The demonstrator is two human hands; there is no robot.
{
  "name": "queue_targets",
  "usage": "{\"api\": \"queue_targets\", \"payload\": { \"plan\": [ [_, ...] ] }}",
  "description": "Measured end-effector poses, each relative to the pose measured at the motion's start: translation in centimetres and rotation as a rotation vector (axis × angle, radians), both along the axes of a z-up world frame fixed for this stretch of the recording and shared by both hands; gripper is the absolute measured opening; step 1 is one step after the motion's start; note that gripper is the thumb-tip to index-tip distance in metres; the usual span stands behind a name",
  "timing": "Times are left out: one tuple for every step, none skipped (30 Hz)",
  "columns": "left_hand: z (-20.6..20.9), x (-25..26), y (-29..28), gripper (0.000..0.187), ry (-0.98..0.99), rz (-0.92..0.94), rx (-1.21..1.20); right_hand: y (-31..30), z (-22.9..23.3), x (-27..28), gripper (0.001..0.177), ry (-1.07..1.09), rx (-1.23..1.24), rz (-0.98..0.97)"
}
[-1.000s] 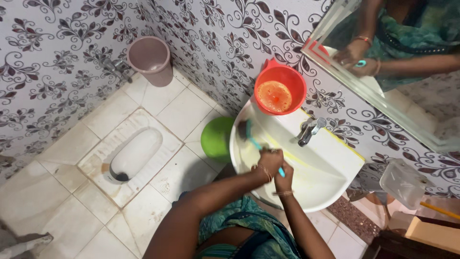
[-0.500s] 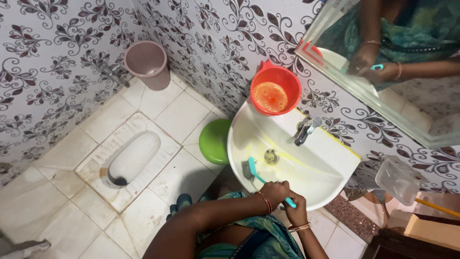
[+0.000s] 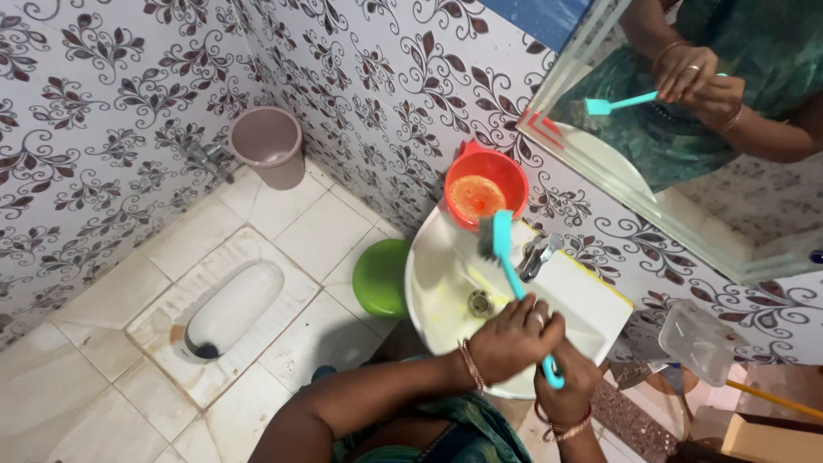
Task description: The person scrubs a white bathroom sink with a blue brush, repeatedly dipping the brush into a red bucket containing soapy water. The person scrubs the basin and faucet area throughout the clip.
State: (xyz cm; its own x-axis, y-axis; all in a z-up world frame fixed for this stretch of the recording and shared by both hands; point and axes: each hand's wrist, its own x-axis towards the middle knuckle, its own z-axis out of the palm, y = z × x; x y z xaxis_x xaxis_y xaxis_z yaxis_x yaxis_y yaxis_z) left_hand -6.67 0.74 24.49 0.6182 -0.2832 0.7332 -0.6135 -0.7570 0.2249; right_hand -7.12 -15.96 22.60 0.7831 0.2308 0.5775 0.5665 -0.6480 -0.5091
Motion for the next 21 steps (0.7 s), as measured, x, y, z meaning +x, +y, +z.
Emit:
{"api": "queue_targets", "payload": {
  "plan": [
    [0.1, 1.8, 0.5, 0.032, -0.018, -0.008, -0.006, 0.5, 0.6, 1.2, 0.036, 0.004, -0.046, -0.019],
    [-0.2, 3.5, 1.1, 0.033, -0.035, -0.017, -0.012, 1.5, 0.8, 2.9, 0.037, -0.051, -0.059, 0.018],
    [-0.6, 5.0, 1.9, 0.029, 0.010, 0.019, -0.013, 2.6, 0.7, 4.7, 0.037, -0.108, -0.075, 0.054],
    [-1.2, 6.4, 2.7, 0.024, 0.056, 0.055, -0.014, 3.8, 0.5, 6.3, 0.038, -0.071, -0.046, 0.057],
    [-1.7, 7.9, 3.3, 0.026, 0.027, 0.067, -0.050, 5.0, 0.4, 7.9, 0.038, -0.040, -0.017, 0.063],
    [-2.2, 9.2, 3.9, 0.027, -0.002, 0.080, -0.086, 6.1, 0.2, 9.1, 0.038, -0.013, -0.025, 0.057],
    [-2.8, 10.3, 4.3, 0.023, 0.079, 0.091, -0.100, 7.1, 0.0, 10.1, 0.038, 0.015, -0.034, 0.054],
    [-3.3, 11.3, 4.8, 0.018, 0.159, 0.101, -0.115, 7.9, -0.1, 11.1, 0.039, 0.043, -0.044, 0.051],
    [-4.1, 12.0, 5.0, 0.014, 0.247, 0.110, -0.130, 8.4, -0.2, 11.9, 0.038, 0.032, -0.055, 0.070],
    [-4.8, 12.7, 5.3, 0.014, 0.267, 0.116, -0.150, 8.9, -0.4, 12.7, 0.037, 0.021, -0.067, 0.089],
    [-5.5, 13.2, 5.5, 0.015, 0.290, 0.120, -0.169, 9.1, -0.6, 13.1, 0.037, 0.012, -0.078, 0.107],
    [-6.1, 13.6, 5.6, 0.016, 0.312, 0.124, -0.188, 9.3, -0.8, 13.5, 0.036, 0.048, -0.089, 0.104],
    [-6.6, 14.0, 5.6, 0.018, 0.329, 0.128, -0.199, 9.5, -0.9, 13.9, 0.036, 0.085, -0.098, 0.100],
    [-6.9, 14.3, 5.6, 0.019, 0.346, 0.131, -0.210, 9.7, -0.9, 14.2, 0.035, 0.121, -0.108, 0.095],
    [-7.2, 14.5, 5.6, 0.021, 0.365, 0.134, -0.220, 9.8, -1.0, 14.5, 0.036, 0.135, -0.113, 0.093],
    [-7.4, 14.7, 5.6, 0.022, 0.385, 0.142, -0.225, 9.8, -1.0, 14.7, 0.036, 0.148, -0.119, 0.091],
    [-7.5, 14.8, 5.6, 0.022, 0.405, 0.149, -0.228, 10.0, -1.0, 14.9, 0.036, 0.162, -0.123, 0.087],
    [-7.5, 14.8, 5.7, 0.022, 0.425, 0.155, -0.232, 10.2, -1.0, 15.1, 0.037, 0.158, -0.123, 0.095],
    [-7.4, 14.8, 5.8, 0.022, 0.437, 0.154, -0.241, 10.3, -1.0, 15.1, 0.038, 0.155, -0.123, 0.101],
    [-7.2, 14.8, 5.9, 0.021, 0.448, 0.153, -0.251, 10.3, -0.9, 15.2, 0.039, 0.153, -0.123, 0.106],
    [-6.8, 14.8, 6.0, 0.021, 0.459, 0.152, -0.260, 10.3, -0.8, 15.2, 0.040, 0.129, -0.123, 0.113]
  ]
}}
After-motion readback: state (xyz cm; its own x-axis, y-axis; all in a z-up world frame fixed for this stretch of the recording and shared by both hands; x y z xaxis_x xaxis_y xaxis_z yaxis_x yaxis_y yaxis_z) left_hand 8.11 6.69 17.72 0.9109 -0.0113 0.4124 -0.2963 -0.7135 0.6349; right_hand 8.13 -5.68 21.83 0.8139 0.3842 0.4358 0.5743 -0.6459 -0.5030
